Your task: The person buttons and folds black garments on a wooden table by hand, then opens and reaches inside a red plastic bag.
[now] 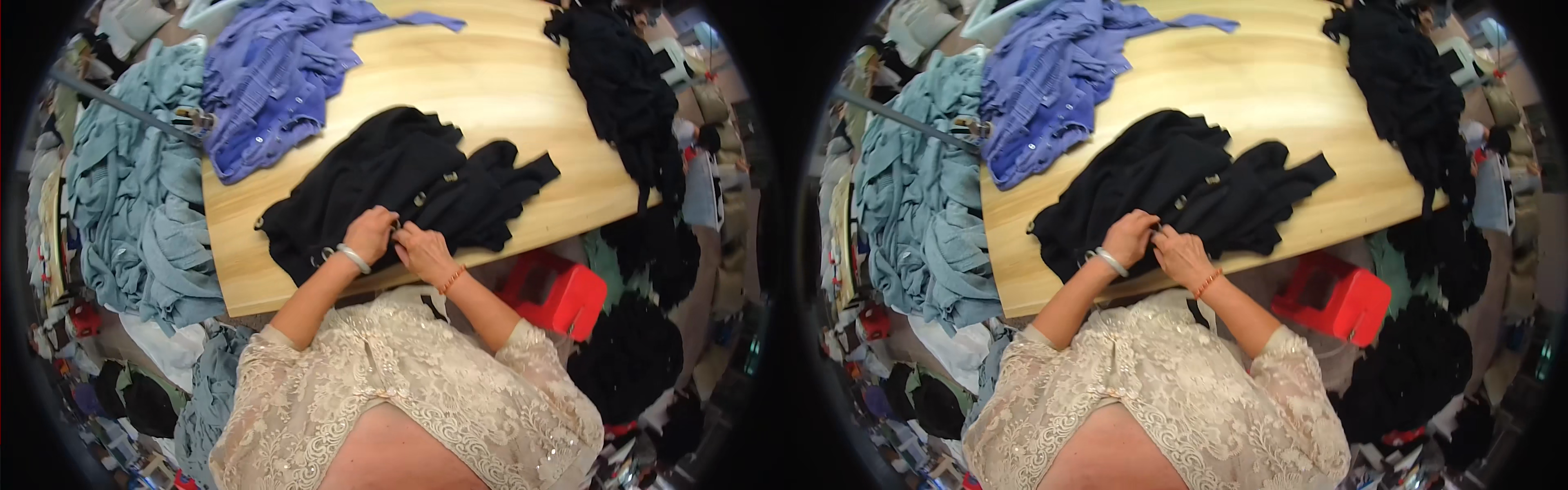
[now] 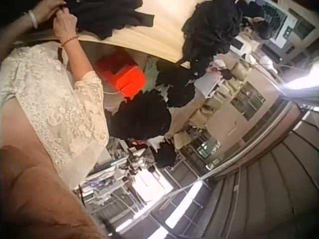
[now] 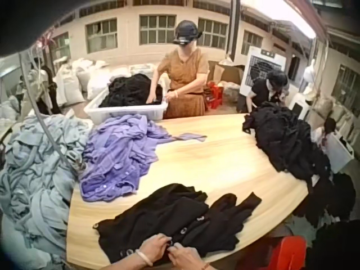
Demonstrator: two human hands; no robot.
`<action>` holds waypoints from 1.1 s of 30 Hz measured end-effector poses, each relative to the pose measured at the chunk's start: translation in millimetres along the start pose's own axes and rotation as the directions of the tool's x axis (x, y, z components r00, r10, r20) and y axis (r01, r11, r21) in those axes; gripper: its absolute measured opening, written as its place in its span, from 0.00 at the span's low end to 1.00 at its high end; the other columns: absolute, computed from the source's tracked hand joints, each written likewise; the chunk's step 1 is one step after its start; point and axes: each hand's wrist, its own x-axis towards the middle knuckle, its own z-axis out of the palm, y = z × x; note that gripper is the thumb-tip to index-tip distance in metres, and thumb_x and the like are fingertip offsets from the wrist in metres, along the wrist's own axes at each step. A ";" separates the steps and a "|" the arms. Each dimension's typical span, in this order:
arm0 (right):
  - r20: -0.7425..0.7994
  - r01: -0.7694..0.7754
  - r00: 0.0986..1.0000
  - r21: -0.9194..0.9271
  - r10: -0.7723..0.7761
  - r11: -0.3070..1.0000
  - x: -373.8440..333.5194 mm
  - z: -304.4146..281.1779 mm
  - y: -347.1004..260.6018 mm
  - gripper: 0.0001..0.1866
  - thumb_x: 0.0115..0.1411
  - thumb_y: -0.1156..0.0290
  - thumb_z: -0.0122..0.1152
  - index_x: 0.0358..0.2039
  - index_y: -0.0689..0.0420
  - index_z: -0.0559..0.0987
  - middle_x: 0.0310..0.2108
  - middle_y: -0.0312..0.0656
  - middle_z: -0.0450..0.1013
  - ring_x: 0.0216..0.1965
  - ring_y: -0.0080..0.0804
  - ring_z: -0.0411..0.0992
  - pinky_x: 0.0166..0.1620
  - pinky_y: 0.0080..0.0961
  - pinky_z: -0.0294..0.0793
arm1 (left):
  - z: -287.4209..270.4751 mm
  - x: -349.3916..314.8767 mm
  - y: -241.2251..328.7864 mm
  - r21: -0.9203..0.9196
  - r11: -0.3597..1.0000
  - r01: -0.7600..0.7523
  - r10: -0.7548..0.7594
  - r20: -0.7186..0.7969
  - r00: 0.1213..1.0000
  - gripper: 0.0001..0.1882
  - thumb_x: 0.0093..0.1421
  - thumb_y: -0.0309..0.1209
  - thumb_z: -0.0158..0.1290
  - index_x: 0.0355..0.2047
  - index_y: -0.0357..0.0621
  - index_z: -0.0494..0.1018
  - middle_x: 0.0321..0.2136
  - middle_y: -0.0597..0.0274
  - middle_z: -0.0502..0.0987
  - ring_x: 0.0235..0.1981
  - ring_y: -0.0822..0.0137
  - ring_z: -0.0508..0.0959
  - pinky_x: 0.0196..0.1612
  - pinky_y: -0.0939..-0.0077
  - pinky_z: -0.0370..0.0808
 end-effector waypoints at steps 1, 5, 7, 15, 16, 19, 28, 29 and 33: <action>-0.012 -0.001 1.000 0.018 0.001 1.000 -2.5 3.8 4.8 0.07 0.54 0.68 0.62 0.30 0.56 0.75 0.30 0.42 0.70 0.26 0.44 0.74 0.30 0.38 0.75 | 5.7 6.7 -2.3 0.039 0.999 0.009 -0.011 0.037 0.999 0.11 0.50 0.23 0.55 0.36 0.43 0.76 0.32 0.57 0.73 0.35 0.54 0.75 0.40 0.64 0.75; -0.029 -0.022 0.999 0.070 0.024 0.997 -10.1 13.2 10.1 0.07 0.54 0.69 0.62 0.30 0.56 0.74 0.31 0.43 0.70 0.27 0.46 0.74 0.30 0.40 0.74 | 3.5 17.9 -0.3 0.233 0.949 -0.210 0.169 0.185 0.968 0.04 0.48 0.28 0.55 0.26 0.47 0.76 0.29 0.57 0.70 0.34 0.56 0.73 0.35 0.64 0.73; -0.032 -0.016 0.999 0.093 0.019 0.996 -13.1 13.7 9.2 0.07 0.53 0.70 0.61 0.30 0.56 0.74 0.31 0.43 0.70 0.28 0.47 0.74 0.31 0.40 0.74 | 1.6 18.7 4.0 0.288 0.915 -0.283 0.219 0.236 0.947 0.02 0.48 0.29 0.53 0.22 0.46 0.72 0.29 0.56 0.70 0.33 0.57 0.72 0.35 0.64 0.71; -0.072 -0.114 0.989 0.175 0.128 0.978 -6.4 -8.8 -3.3 0.12 0.51 0.76 0.62 0.37 0.57 0.73 0.34 0.46 0.72 0.32 0.49 0.74 0.34 0.40 0.74 | 2.8 15.9 -9.7 -0.461 0.777 0.429 -0.305 0.322 0.897 0.07 0.51 0.28 0.61 0.26 0.37 0.77 0.21 0.61 0.79 0.22 0.70 0.76 0.27 0.76 0.73; -0.125 -0.120 0.980 0.233 0.153 0.965 -5.4 -11.4 -6.5 0.13 0.50 0.76 0.62 0.37 0.57 0.73 0.36 0.46 0.73 0.33 0.49 0.75 0.35 0.39 0.74 | 3.7 14.9 -15.4 -0.580 0.628 0.519 -0.356 0.379 0.854 0.07 0.52 0.28 0.61 0.26 0.37 0.78 0.21 0.64 0.78 0.22 0.75 0.75 0.26 0.79 0.73; -0.104 -0.162 0.978 0.189 0.183 0.969 -2.2 -17.2 -9.3 0.19 0.50 0.76 0.63 0.44 0.58 0.72 0.39 0.48 0.73 0.36 0.49 0.75 0.37 0.39 0.75 | -10.3 15.9 -7.5 -0.555 0.529 0.642 -0.429 0.477 0.767 0.07 0.54 0.29 0.61 0.28 0.38 0.79 0.22 0.68 0.78 0.23 0.79 0.74 0.26 0.84 0.71; 0.011 -0.101 0.995 0.102 0.100 0.990 -12.6 -10.0 -2.6 0.23 0.52 0.72 0.63 0.50 0.59 0.70 0.36 0.48 0.71 0.33 0.51 0.74 0.35 0.42 0.75 | 6.8 1.1 -10.9 -0.628 0.365 0.688 -0.465 0.517 0.719 0.06 0.55 0.29 0.62 0.29 0.40 0.79 0.23 0.70 0.78 0.21 0.81 0.72 0.25 0.86 0.69; -0.001 -0.088 0.996 0.089 0.088 0.992 -13.5 -7.1 -0.9 0.23 0.53 0.71 0.63 0.49 0.58 0.70 0.35 0.48 0.70 0.33 0.51 0.73 0.35 0.42 0.74 | 8.1 1.6 -13.5 -0.617 0.377 0.691 -0.455 0.526 0.718 0.06 0.55 0.29 0.61 0.29 0.40 0.79 0.23 0.69 0.78 0.21 0.81 0.73 0.25 0.86 0.69; 0.005 -0.056 0.998 0.059 0.056 0.997 -14.0 -3.5 5.6 0.19 0.55 0.66 0.60 0.46 0.57 0.70 0.34 0.48 0.70 0.31 0.51 0.74 0.34 0.43 0.74 | 7.4 -2.2 -21.1 -0.610 0.447 0.655 -0.376 0.536 0.756 0.09 0.56 0.30 0.61 0.34 0.37 0.79 0.28 0.68 0.80 0.28 0.80 0.76 0.33 0.84 0.74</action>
